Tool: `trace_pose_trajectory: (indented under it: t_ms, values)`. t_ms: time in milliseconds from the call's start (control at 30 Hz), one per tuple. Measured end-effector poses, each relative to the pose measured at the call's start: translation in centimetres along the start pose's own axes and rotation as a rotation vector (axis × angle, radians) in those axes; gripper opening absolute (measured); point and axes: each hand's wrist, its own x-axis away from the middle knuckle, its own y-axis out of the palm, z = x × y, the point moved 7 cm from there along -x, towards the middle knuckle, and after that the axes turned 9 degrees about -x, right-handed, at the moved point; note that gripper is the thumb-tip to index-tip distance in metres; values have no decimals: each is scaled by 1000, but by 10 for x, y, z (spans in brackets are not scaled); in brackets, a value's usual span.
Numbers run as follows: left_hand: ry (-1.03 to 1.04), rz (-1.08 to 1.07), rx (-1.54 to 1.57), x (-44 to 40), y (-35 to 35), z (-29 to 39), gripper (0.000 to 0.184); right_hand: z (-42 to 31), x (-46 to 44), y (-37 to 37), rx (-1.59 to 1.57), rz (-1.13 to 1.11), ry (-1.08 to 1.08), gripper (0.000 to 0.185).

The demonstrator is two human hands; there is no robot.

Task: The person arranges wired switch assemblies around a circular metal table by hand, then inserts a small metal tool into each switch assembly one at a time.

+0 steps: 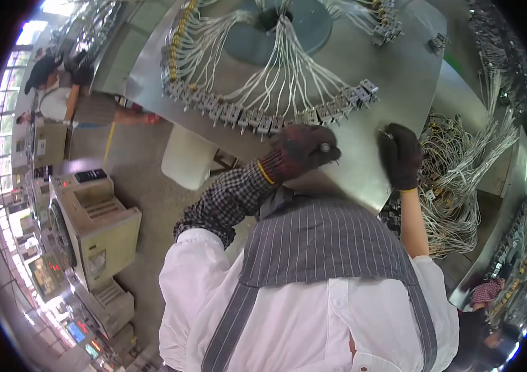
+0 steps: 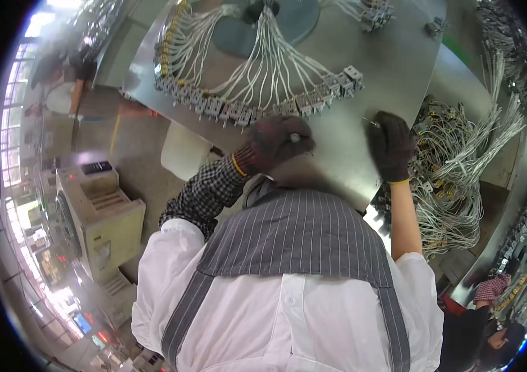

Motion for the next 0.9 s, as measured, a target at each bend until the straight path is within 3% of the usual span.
trace_pose_trajectory:
  t_ms: [33,67,133,200,267,333,367,433,467,533,633,733,900]
  values:
    - [10,40,-57,-3,-10,-6,21,4,1,-4,-61,17,115,19]
    - [173,237,-285,-9,-30,-10,22,-2,2,-6,-52,47,107,19]
    - [236,453,-441,-29,-83,-33,18,7,9,-4,-88,105,373,21]
    - [177,507,-891,-57,-113,-85,17,10,14,0,-89,160,366,22]
    - [90,365,-1057,-100,-145,-136,22,16,17,5,-286,267,533,23]
    - [-132,384,-989,-128,-171,-196,29,28,13,12,-407,327,621,23]
    - [-92,388,-980,-138,-178,-204,29,37,10,16,-541,360,702,23]
    - [-249,161,-1021,-155,-180,-238,45,40,-6,15,-581,417,730,24]
    - [-217,160,-1011,-160,-177,-258,45,44,-15,16,-639,432,755,24]
    - [-497,137,-416,-158,-165,-311,64,54,-26,18,-621,439,754,27]
    - [-536,-50,-457,-160,-159,-301,80,61,-42,32,-684,359,700,31]
    - [-386,-40,-532,-162,-146,-345,69,69,-55,43,-704,229,785,31]
    - [-455,46,-659,-160,-124,-336,57,98,-65,66,-947,201,834,26]
